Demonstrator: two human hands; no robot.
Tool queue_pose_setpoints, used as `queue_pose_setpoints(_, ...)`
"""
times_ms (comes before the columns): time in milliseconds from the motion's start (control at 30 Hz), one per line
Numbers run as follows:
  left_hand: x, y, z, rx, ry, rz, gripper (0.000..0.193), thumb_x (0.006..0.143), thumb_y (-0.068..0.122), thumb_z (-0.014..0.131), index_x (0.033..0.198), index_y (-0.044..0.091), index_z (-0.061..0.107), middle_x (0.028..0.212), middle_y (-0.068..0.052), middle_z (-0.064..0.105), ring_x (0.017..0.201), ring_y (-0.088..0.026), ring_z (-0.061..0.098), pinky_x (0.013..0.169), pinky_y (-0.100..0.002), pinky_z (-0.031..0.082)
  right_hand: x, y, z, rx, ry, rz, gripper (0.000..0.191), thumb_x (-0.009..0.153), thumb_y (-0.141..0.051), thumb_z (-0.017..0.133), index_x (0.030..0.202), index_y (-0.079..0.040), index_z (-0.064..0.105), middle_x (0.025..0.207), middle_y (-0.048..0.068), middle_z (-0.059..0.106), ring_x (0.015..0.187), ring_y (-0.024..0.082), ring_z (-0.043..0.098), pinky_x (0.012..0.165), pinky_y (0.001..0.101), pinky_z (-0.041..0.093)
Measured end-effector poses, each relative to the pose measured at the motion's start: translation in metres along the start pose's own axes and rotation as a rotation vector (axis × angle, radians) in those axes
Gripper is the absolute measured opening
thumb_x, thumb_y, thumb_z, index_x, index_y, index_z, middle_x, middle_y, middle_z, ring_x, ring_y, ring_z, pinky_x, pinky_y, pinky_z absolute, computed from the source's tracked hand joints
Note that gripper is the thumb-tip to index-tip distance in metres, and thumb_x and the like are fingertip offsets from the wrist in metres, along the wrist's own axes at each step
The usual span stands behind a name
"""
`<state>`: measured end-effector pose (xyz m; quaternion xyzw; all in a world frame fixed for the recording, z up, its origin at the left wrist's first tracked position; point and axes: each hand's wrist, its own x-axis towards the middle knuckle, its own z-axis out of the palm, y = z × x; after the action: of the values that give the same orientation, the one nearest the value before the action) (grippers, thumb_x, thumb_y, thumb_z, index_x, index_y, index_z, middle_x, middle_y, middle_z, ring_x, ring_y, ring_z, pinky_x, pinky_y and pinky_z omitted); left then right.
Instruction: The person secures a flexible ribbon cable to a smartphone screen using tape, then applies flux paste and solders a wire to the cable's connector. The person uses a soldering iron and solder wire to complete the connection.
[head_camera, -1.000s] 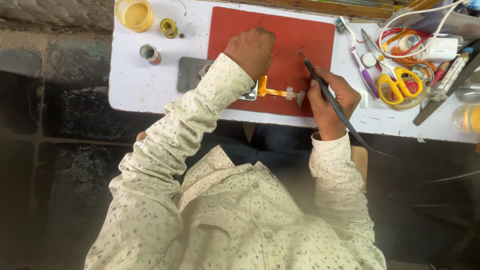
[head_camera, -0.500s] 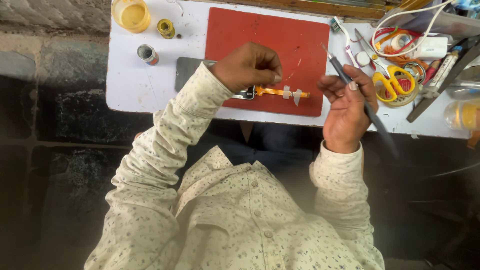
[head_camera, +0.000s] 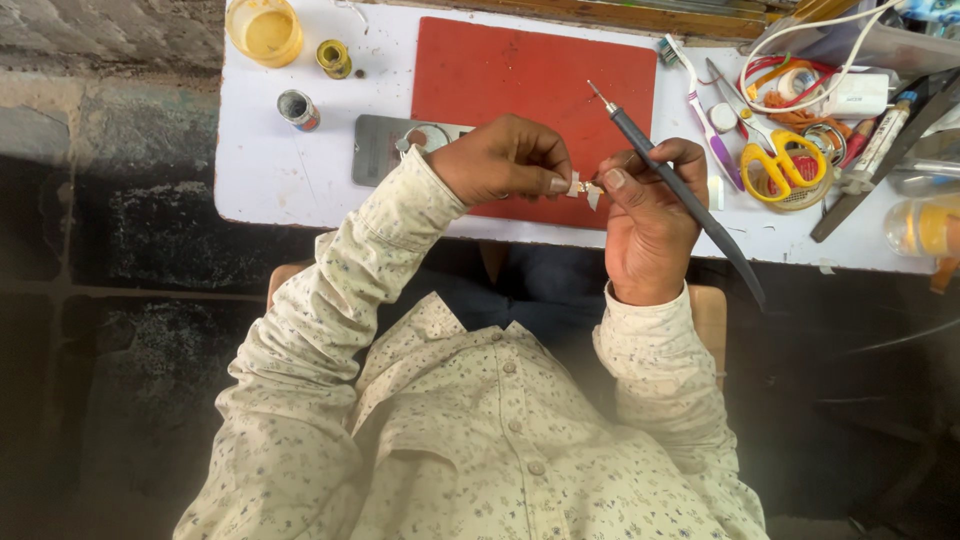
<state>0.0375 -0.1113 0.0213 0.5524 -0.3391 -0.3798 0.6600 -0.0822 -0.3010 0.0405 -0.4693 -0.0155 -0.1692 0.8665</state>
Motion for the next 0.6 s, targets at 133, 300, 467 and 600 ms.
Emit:
queue_pose_setpoints(133, -0.004, -0.001, -0.002, 0.032, 0.026, 0.009, 0.015, 0.093, 0.011, 0.071, 0.101, -0.002, 0.069, 0.091, -0.004, 0.072, 0.085, -0.01, 0.067, 0.08, -0.026, 0.057, -0.001, 0.002, -0.004, -0.052, 0.031, -0.05, 0.04, 0.094, 0.015, 0.075, 0.118, -0.008, 0.053, 0.101, 0.015, 0.072, 0.093, 0.022, 0.07, 0.093, 0.0345, 0.055)
queue_pose_setpoints(300, -0.014, 0.008, -0.001, 0.137, 0.092, 0.017, 0.016, 0.094, 0.012, 0.07, 0.103, -0.001, 0.07, 0.094, -0.006, 0.074, 0.086, -0.012, 0.068, 0.081, -0.027, 0.058, -0.004, 0.004, -0.005, -0.083, 0.051, -0.089, 0.041, 0.094, 0.016, 0.076, 0.118, -0.008, 0.053, 0.099, 0.015, 0.072, 0.092, 0.022, 0.071, 0.095, 0.0337, 0.055)
queue_pose_setpoints(467, -0.027, 0.022, 0.018, 0.562, 0.282, 0.237, 0.041, 0.089, 0.013, 0.077, 0.123, -0.004, 0.063, 0.113, -0.012, 0.069, 0.087, -0.017, 0.066, 0.078, -0.03, 0.055, -0.009, 0.01, -0.002, -0.16, 0.067, -0.138, 0.042, 0.095, 0.016, 0.076, 0.119, -0.009, 0.051, 0.095, 0.015, 0.072, 0.09, 0.021, 0.071, 0.089, 0.031, 0.054)
queue_pose_setpoints(600, -0.022, 0.018, 0.052, 0.385, 0.372, 0.358, 0.036, 0.092, 0.014, 0.08, 0.122, -0.002, 0.067, 0.109, -0.01, 0.073, 0.095, -0.018, 0.069, 0.088, -0.029, 0.057, -0.014, 0.015, 0.002, -0.116, 0.107, -0.121, 0.042, 0.096, 0.014, 0.076, 0.118, -0.01, 0.05, 0.096, 0.015, 0.073, 0.087, 0.02, 0.07, 0.086, 0.031, 0.054)
